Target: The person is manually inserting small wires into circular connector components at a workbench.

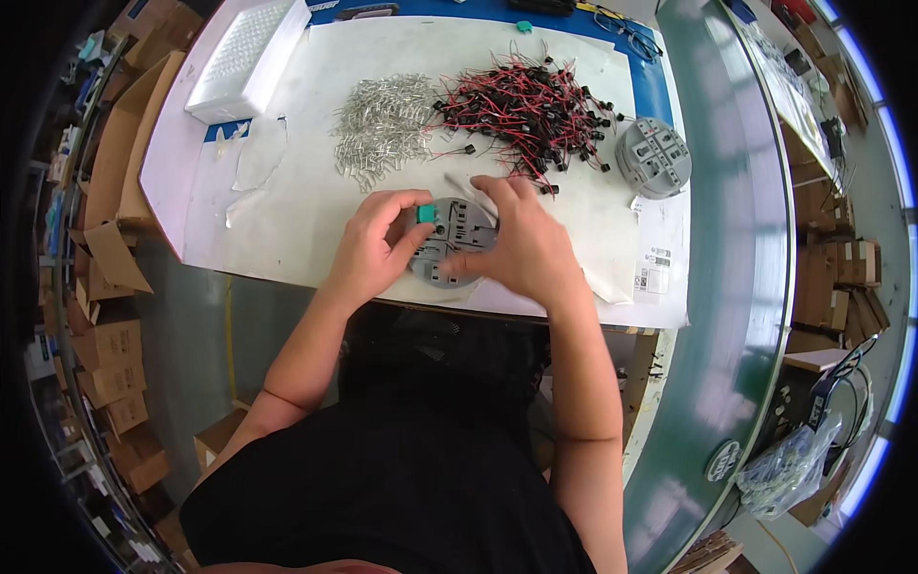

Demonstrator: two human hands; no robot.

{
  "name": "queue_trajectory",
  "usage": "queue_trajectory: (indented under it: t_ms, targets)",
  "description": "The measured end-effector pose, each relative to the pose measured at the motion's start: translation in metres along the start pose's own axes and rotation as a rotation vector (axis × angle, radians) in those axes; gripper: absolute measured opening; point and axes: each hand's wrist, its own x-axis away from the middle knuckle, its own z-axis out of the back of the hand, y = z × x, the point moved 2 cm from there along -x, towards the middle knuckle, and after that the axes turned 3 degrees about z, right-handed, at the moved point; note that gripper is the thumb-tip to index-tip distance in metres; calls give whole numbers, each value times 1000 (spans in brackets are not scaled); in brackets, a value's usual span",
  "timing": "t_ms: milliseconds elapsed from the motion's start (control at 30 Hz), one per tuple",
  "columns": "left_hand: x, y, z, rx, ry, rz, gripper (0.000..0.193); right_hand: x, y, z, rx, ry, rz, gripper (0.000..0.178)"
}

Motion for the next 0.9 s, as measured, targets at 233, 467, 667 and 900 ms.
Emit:
queue_trajectory:
  t_ms: [233,467,667,900]
  targets:
    - [-4,-2,-15,363,212,-152,33,24,-19,-18,-144,162,22,83]
    - [11,-14,12,426,449,13,30,23,-42,-28,-186,359,306,64]
    - [21,-36,56,477,292,251,28,-15,1,-21,-168,255,-102,21]
    - [25,-34,42,240,232,196,30,-42,-5,-37,24,14,70,16]
